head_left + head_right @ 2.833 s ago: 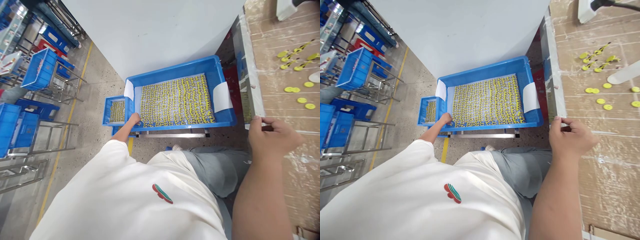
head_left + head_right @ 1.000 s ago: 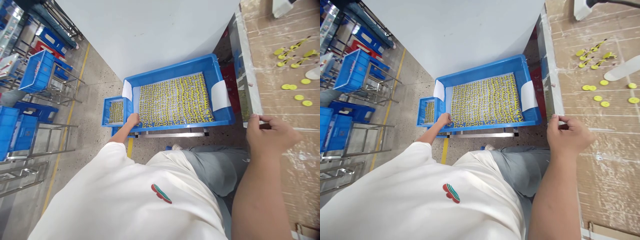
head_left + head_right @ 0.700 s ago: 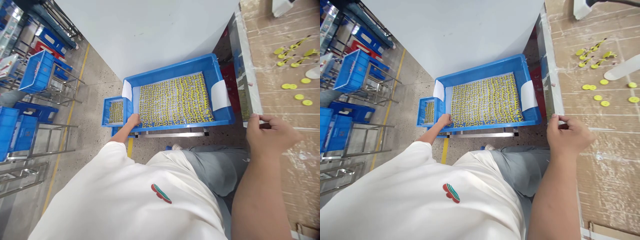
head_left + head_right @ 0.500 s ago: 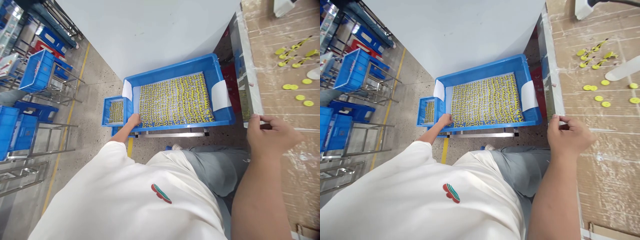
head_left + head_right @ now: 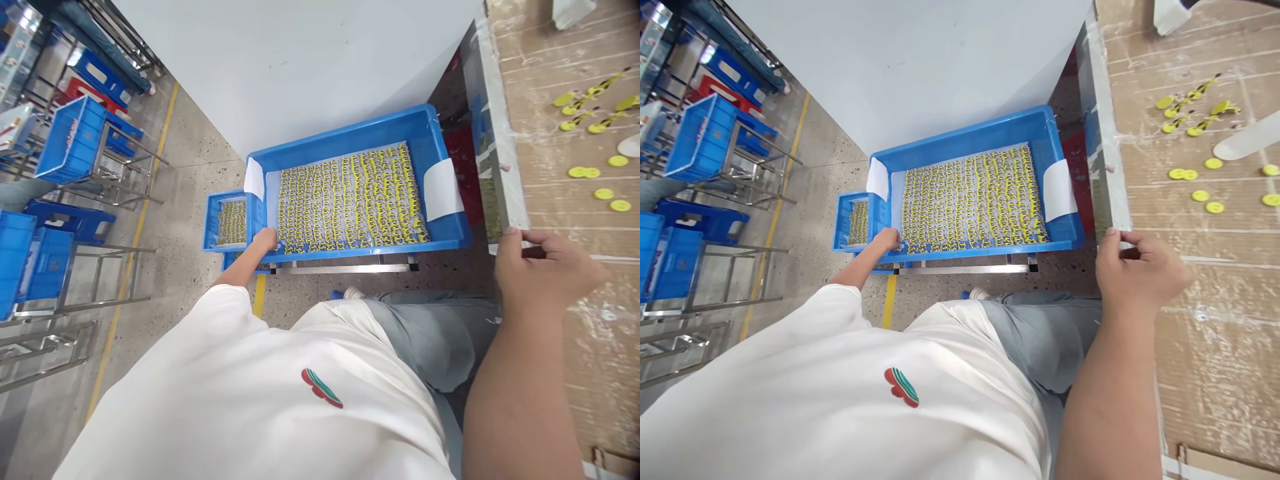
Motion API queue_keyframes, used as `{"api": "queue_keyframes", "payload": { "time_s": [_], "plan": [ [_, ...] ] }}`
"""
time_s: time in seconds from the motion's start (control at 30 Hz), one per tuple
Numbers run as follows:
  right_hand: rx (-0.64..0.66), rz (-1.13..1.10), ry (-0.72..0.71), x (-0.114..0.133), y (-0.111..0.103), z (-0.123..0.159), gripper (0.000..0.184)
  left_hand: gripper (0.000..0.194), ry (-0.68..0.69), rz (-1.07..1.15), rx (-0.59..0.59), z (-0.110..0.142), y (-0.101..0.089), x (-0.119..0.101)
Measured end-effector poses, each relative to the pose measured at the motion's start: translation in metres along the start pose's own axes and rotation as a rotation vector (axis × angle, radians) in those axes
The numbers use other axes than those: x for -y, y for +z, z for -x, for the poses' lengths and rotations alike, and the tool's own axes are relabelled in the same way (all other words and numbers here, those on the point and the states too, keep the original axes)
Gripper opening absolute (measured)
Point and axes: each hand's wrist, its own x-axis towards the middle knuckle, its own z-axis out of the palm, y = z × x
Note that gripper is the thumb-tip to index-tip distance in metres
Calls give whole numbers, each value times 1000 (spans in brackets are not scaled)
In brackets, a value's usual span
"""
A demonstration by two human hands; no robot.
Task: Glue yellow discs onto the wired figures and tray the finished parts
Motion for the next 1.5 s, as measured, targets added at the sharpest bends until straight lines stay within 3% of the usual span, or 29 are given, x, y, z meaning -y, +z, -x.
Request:
{"api": "queue_keyframes", "payload": {
  "time_s": [0.17,0.37,0.77,1.13,1.5],
  "plan": [
    [32,-4,27,5,-2,0,34,37,6,-106,138,-3,8,0],
    [11,64,76,3,4,0,23,39,13,-142,172,-1,15,-4],
    [-15,92,85,-7,15,-2,15,37,34,-39,7,5,10,-2],
    [17,85,144,-3,14,-4,19,35,42,74,-4,5,10,2],
    [11,81,92,3,8,-2,19,34,0,140,-53,-3,14,3]
  ]
}}
